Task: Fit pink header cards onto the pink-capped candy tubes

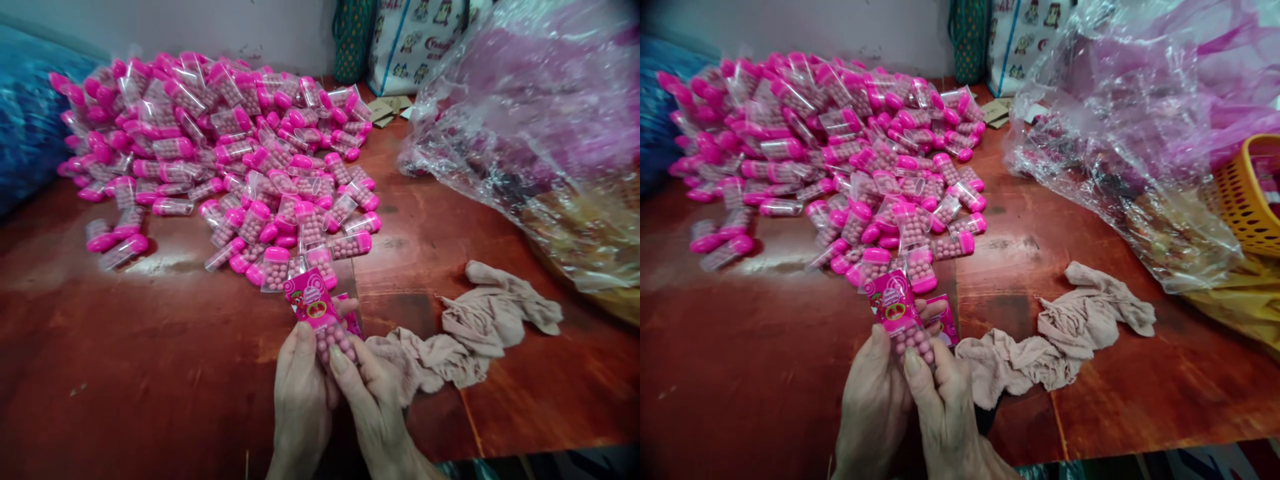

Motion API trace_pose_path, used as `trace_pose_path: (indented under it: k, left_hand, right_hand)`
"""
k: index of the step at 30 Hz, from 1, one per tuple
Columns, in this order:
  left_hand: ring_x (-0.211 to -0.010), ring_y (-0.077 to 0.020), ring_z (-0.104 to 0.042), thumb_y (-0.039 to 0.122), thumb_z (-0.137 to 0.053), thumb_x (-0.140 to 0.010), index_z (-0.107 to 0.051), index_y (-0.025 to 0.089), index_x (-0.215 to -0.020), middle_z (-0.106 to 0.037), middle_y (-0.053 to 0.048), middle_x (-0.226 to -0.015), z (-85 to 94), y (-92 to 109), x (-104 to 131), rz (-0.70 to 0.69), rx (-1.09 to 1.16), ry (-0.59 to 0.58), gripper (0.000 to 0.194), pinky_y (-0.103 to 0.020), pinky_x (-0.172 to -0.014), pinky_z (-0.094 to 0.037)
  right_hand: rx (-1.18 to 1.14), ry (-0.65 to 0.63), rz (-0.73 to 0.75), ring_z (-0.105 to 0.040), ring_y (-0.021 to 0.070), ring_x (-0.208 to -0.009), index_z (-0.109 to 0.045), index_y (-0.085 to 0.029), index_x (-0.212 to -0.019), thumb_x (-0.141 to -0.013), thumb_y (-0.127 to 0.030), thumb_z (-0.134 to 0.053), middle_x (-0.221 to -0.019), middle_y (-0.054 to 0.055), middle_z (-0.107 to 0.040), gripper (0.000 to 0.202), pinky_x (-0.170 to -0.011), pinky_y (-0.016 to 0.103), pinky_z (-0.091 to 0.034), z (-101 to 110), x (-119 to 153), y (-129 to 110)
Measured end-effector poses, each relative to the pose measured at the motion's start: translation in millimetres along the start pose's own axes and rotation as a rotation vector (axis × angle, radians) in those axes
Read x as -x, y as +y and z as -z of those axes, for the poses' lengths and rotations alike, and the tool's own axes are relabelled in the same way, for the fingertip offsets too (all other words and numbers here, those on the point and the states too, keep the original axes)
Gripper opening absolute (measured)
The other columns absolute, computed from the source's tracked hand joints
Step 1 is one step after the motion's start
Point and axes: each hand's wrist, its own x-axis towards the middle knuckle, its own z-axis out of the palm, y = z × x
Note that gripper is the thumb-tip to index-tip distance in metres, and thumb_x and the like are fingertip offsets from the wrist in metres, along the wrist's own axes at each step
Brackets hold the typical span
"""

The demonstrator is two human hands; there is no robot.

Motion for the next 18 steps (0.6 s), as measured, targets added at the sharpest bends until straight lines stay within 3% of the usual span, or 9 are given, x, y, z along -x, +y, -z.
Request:
trace_pose_path:
  k: [5, 11, 14, 18]
  left_hand:
    - [-0.078, -0.0191, -0.064, 0.033, -0.051, -0.084, -0.067, 0.015, -0.098, -0.069, -0.009, -0.092, 0.8, -3.3, 1.4, -0.012, 0.019, -0.011, 0.028, -0.028, -0.070, -0.050]
    - [-0.092, -0.0212, -0.061, 0.032, -0.047, -0.086, -0.068, 0.014, -0.097, -0.070, -0.009, -0.093, -0.1, -5.6, 7.2, -0.057, -0.120, 0.024, 0.030, -0.029, -0.082, -0.045]
    - [-0.084, -0.0197, -0.062, 0.033, -0.048, -0.086, -0.069, 0.014, -0.094, -0.070, -0.008, -0.089, 1.7, -4.1, 9.6, -0.049, -0.146, 0.020, 0.030, -0.027, -0.074, -0.047]
    - [-0.057, -0.0118, -0.056, 0.034, -0.049, -0.085, -0.068, 0.014, -0.097, -0.069, -0.007, -0.081, 6.0, -2.1, 10.5, 0.012, -0.097, 0.013, 0.030, -0.020, -0.047, -0.041]
  right_hand:
    - [0.069, 0.048, -0.004, -0.057, 0.0142, -0.063, -0.060, -0.020, -0.078, -0.089, -0.037, -0.048, -0.067, 0.001, -0.059, 0.023, -0.058, 0.022, -0.047, -1.0, 2.8, 1.4]
    - [0.184, 0.177, 0.077, -0.058, 0.0189, -0.070, -0.063, -0.019, -0.093, -0.088, -0.040, -0.049, -0.075, 0.006, -0.063, 0.025, -0.062, 0.027, -0.049, -3.0, 7.9, 6.5]
    - [0.159, 0.175, 0.076, -0.058, 0.0205, -0.073, -0.064, -0.020, -0.094, -0.085, -0.041, -0.052, -0.075, 0.007, -0.062, 0.026, -0.064, 0.029, -0.049, -2.4, 9.1, 3.0]
    - [0.128, 0.115, 0.053, -0.055, 0.0172, -0.064, -0.063, -0.019, -0.086, -0.086, -0.041, -0.050, -0.069, 0.004, -0.058, 0.026, -0.059, 0.027, -0.047, -0.6, 7.6, -4.4]
